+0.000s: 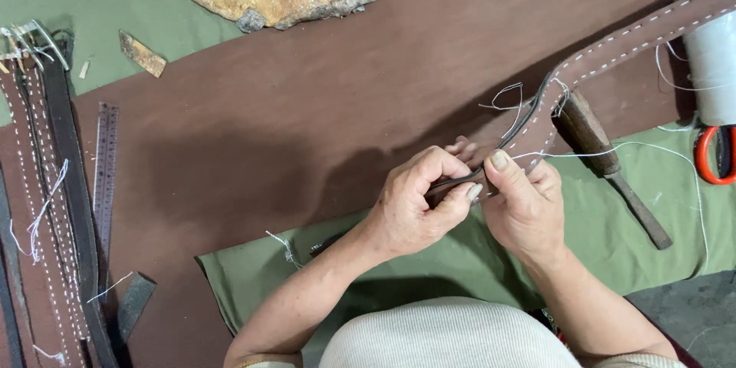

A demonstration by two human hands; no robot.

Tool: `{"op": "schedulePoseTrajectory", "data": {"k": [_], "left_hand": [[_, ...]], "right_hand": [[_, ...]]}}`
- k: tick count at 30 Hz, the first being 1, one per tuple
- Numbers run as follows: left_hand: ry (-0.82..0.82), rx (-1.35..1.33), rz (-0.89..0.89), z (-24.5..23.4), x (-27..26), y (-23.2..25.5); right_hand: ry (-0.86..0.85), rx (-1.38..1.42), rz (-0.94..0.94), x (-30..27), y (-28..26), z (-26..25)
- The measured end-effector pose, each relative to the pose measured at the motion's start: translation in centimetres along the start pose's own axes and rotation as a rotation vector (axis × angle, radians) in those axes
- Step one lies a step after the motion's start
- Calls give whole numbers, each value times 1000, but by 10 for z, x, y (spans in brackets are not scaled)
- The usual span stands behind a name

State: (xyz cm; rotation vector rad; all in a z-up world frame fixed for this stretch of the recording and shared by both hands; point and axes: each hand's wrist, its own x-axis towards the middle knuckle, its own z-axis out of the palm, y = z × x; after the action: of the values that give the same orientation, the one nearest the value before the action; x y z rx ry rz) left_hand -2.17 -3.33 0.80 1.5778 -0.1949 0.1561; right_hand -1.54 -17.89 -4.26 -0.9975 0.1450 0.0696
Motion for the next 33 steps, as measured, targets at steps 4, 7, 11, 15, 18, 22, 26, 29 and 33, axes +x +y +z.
{"op": "schedulePoseTrajectory", "data": {"k": [4,7,11,15,18,22,26,29,33], "left_hand": [[-9,-15,-16,-2,-8,-17],[-42,-70,-31,-1,-12,-21],[-79,-148,-22,2,-15,-26],[-48,-81,58,5,-7,-23],[-21,-35,93,3,-4,-24],[-32,-49,93,2,-5,-32],[-25,-59,104,0,-6,-38],[-8,-99,117,-1,-7,-46],[1,-108,122,0,-8,-49]], "right_hand": [[4,-4,-21,3,-11,19],[-1,-21,-51,2,-11,24],[-3,-36,-90,3,-9,26],[5,-34,-100,3,-6,22],[1,-81,-137,6,-6,24],[-25,-125,-186,11,6,13],[-46,-79,-192,14,3,27],[-47,-57,-184,19,26,-7],[-67,-78,-231,16,3,35]]}}
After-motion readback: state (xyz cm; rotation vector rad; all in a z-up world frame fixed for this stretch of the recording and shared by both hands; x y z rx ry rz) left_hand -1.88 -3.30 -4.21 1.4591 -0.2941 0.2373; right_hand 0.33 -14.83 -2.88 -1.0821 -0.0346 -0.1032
